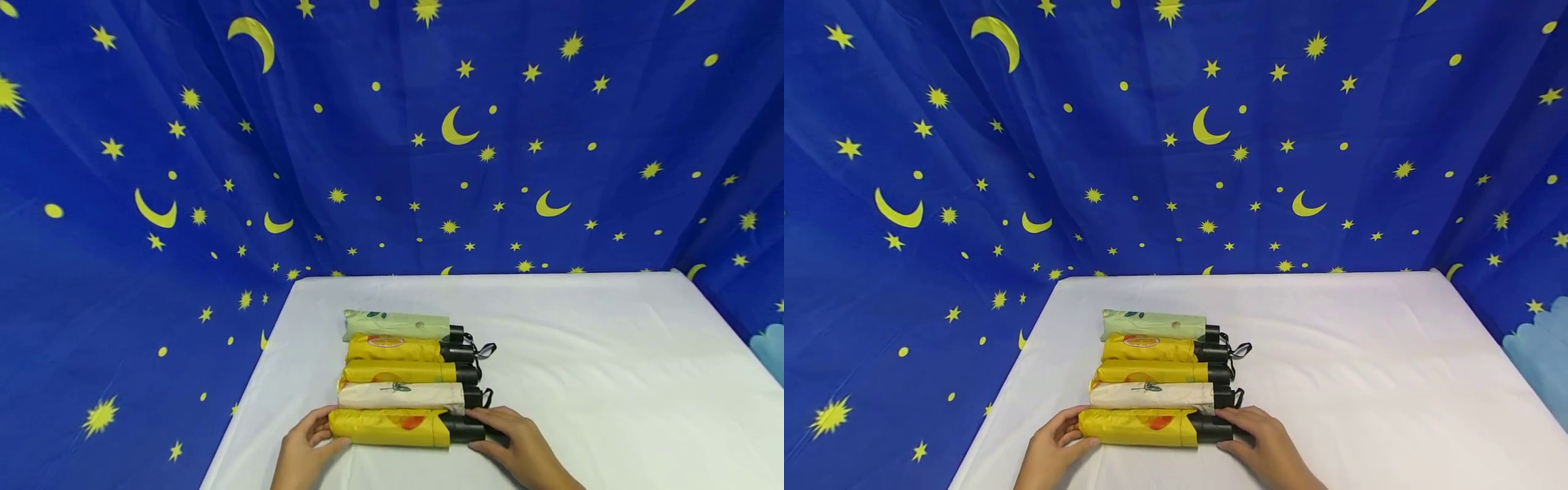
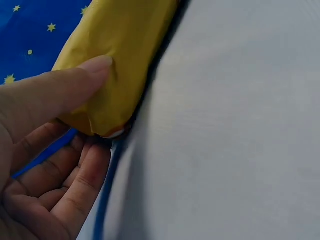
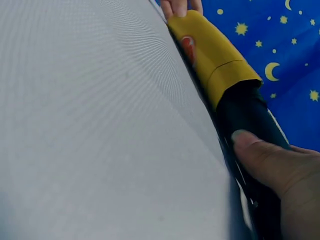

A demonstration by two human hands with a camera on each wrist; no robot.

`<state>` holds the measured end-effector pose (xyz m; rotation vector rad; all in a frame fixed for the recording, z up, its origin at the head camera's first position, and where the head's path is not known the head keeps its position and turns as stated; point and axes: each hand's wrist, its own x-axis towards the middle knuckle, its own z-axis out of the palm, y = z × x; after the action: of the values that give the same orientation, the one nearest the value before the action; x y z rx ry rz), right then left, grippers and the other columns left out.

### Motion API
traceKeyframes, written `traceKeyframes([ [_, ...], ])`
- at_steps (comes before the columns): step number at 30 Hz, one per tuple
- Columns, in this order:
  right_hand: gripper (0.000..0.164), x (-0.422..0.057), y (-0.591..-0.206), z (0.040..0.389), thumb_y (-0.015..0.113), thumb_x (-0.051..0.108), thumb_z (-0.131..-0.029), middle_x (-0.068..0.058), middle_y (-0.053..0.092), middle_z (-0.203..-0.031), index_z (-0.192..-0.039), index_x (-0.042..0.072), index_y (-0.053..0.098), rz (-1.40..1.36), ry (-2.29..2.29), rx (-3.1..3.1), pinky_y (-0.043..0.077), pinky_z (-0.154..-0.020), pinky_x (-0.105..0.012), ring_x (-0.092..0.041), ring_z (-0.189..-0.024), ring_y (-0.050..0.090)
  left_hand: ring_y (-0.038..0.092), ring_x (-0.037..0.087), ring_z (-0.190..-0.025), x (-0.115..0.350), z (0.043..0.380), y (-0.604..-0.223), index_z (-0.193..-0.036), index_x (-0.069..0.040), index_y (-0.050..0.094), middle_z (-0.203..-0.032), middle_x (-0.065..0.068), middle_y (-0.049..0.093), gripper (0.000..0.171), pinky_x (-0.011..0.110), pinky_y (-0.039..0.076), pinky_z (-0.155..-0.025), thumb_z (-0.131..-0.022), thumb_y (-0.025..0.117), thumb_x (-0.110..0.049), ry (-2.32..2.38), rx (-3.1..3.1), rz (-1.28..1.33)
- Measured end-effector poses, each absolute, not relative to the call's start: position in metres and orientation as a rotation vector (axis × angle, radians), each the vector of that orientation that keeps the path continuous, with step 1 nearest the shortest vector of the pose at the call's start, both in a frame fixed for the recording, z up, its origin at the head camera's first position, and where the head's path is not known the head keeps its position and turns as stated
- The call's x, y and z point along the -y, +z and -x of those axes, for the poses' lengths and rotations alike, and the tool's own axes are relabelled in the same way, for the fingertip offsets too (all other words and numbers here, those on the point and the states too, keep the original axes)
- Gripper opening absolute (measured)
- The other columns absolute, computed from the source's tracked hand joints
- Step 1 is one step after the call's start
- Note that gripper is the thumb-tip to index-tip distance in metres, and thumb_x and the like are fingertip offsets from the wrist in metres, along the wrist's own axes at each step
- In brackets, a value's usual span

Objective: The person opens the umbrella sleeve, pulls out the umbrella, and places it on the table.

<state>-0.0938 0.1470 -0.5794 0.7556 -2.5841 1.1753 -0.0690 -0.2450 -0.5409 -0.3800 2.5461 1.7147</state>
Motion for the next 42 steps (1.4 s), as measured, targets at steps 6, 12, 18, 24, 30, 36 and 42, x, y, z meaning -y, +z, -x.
traceKeyframes([
  [6, 0.048, -0.15, -0.577, 0.094, 0.083, 0.031, -0.086, 0.011, 0.072, -0.116, -0.132, 0.026, 0.07, -0.783, 1.232, 2.511, 0.058, -0.085, -0.033, -0.011, -0.103, 0.069, 0.067, 0.02, -0.102, 0.242, 0.071, -0.53, -0.125, -0.008, 0.07, -0.114, 0.007, 0.071, 0.061, 0.025, 0.057, -0.08, -0.071, 0.095, -0.023, 1.723, -2.554, 0.397],
  [12, 0.046, -0.153, -0.572, 0.096, 0.079, 0.037, -0.089, 0.006, 0.072, -0.123, -0.133, 0.028, 0.069, -0.709, 1.448, 2.585, 0.058, -0.09, -0.033, -0.014, -0.11, 0.068, 0.066, 0.021, -0.104, 0.243, 0.074, -0.521, -0.127, -0.006, 0.068, -0.117, 0.007, 0.069, 0.061, 0.026, 0.057, -0.083, -0.074, 0.093, -0.026, 1.788, -2.509, 0.371],
  [18, 0.044, -0.155, -0.563, 0.097, 0.074, 0.027, -0.095, -0.017, 0.068, -0.128, -0.137, 0.014, 0.065, -0.661, 1.933, 2.542, 0.059, -0.083, -0.031, -0.014, -0.105, 0.07, 0.067, 0.025, -0.108, 0.243, 0.073, -0.519, -0.131, 0.0, 0.06, -0.127, 0.015, 0.06, 0.053, 0.034, 0.06, -0.084, -0.085, 0.084, -0.012, 2.105, -2.238, 0.276],
  [24, 0.034, -0.158, -0.55, 0.096, 0.062, 0.007, -0.102, -0.019, 0.067, -0.117, -0.136, 0.001, 0.059, -0.729, 2.111, 2.384, 0.061, -0.075, -0.038, -0.024, -0.09, 0.073, 0.067, 0.03, -0.103, 0.232, 0.075, -0.516, -0.133, 0.005, 0.047, -0.131, 0.019, 0.052, 0.044, 0.041, 0.061, -0.078, -0.096, 0.069, -0.004, 2.332, -1.978, 0.13],
  [30, 0.031, -0.16, -0.54, 0.094, 0.045, -0.001, -0.108, -0.016, 0.065, -0.108, -0.138, -0.005, 0.047, -0.835, 2.203, 2.245, 0.061, -0.073, -0.042, -0.029, -0.081, 0.07, 0.062, 0.032, -0.114, 0.218, 0.083, -0.51, -0.143, -0.001, 0.037, -0.143, 0.021, 0.052, 0.054, 0.039, 0.061, -0.081, -0.099, 0.067, -0.007, 2.327, -1.831, -0.001],
  [36, 0.031, -0.163, -0.531, 0.089, 0.037, 0.0, -0.11, -0.031, 0.057, -0.101, -0.14, -0.009, 0.041, -0.78, 2.273, 2.187, 0.061, -0.071, -0.044, -0.033, -0.076, 0.068, 0.059, 0.032, -0.117, 0.208, 0.089, -0.503, -0.152, -0.004, 0.039, -0.144, 0.021, 0.053, 0.065, 0.038, 0.058, -0.087, -0.096, 0.072, -0.005, 2.238, -1.815, -0.103],
  [42, 0.03, -0.164, -0.522, 0.085, 0.038, 0.005, -0.111, -0.036, 0.055, -0.098, -0.138, -0.009, 0.041, -0.662, 2.27, 2.227, 0.06, -0.07, -0.044, -0.033, -0.074, 0.068, 0.059, 0.033, -0.12, 0.201, 0.096, -0.5, -0.144, 0.008, 0.041, -0.142, 0.024, 0.055, 0.058, 0.036, 0.058, -0.088, -0.094, 0.07, 0.002, 2.255, -1.835, -0.267],
])
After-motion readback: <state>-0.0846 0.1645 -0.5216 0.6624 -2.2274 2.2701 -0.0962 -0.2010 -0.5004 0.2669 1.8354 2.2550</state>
